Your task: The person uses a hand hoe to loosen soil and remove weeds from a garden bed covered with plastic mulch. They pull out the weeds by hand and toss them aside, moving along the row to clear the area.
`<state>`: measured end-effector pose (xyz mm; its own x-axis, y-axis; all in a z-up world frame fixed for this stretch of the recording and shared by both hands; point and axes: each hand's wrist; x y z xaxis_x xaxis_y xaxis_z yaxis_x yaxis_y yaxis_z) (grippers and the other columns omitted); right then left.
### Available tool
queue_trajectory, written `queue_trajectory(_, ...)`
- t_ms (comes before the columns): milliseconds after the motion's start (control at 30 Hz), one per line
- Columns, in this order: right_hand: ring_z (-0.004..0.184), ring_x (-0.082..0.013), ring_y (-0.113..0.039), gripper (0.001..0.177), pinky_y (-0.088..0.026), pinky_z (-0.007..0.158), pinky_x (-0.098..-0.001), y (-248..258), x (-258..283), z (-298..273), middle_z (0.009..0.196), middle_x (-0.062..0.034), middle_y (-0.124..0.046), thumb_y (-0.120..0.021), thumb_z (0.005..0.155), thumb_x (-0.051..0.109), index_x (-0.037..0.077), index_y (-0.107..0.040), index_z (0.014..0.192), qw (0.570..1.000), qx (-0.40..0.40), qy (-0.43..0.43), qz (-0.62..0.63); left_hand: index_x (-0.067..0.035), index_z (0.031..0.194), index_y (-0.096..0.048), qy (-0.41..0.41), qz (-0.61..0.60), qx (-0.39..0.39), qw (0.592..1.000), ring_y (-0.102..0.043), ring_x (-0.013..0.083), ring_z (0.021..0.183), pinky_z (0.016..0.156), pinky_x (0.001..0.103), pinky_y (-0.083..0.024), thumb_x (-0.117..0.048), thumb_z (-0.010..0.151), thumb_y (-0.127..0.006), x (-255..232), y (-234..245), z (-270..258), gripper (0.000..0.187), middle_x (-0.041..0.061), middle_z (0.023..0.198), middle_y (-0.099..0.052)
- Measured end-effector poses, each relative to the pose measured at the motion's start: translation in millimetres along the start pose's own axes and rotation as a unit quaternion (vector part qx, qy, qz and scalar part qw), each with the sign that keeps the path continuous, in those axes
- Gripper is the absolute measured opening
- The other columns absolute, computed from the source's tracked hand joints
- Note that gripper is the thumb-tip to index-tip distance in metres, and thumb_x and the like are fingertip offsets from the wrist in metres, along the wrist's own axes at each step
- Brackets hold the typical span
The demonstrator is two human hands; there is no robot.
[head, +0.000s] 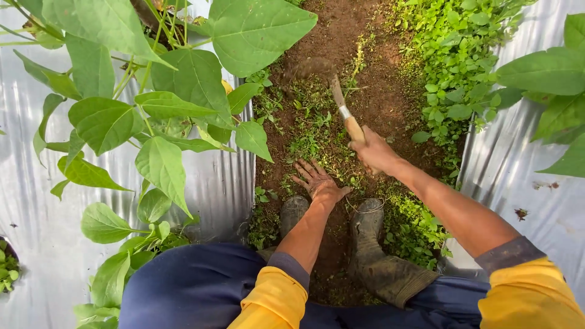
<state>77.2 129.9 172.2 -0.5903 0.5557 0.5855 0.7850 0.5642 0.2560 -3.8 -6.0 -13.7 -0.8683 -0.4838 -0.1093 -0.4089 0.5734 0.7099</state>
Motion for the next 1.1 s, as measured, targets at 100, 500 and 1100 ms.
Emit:
queue_trajectory(100,0.047,-0.0164,-0.052,0.022,-0.048,0.037,-0.0320,3.8,-27.2,-5.7,0.065,-0.0091,-0.054,-0.048,0.101,0.009,-0.005,-0.048,0.118,0.999,-0.033,0.005,0.015,0.000,0.165,0.003,0.006,0.056,-0.167,0.984,-0.024,0.0429,0.151,0.120,0.059,-0.013,-0.077,0.075,-0.073,-4.1,37.3,-36.2,0.141,0.033,0.156,-0.036)
queue_trajectory(500,0.049,-0.0095,-0.048,0.025,-0.047,0.038,-0.0251,-8.2,-57.1,19.0,0.069,0.0011,-0.049,-0.045,0.105,0.018,0.003,-0.047,0.124,0.982,-0.130,-0.017,0.139,0.000,0.158,0.024,-0.003,0.024,-0.001,1.000,0.008,0.0554,0.148,0.114,0.073,-0.004,-0.087,0.062,-0.073,2.2,4.7,-5.4,0.161,0.037,0.160,0.012)
queue_trajectory(1100,0.058,-0.0204,-0.066,0.072,-0.061,0.048,-0.0380,-81.4,-148.4,-50.9,0.108,-0.0312,-0.058,-0.044,0.102,0.026,-0.009,-0.013,0.156,0.971,-0.234,-0.022,0.032,-0.007,0.167,-0.006,-0.023,0.492,-0.194,0.848,-0.024,0.0390,0.150,0.124,0.056,-0.010,-0.040,0.109,-0.051,40.1,91.9,-120.5,0.081,0.020,0.163,-0.028)
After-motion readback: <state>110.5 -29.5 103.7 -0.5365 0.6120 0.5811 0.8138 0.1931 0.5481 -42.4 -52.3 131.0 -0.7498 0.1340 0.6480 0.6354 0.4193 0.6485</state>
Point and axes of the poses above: each hand's wrist, its own z-axis towards the middle knuckle, its own y-axis out of the back of the hand, x = y × z
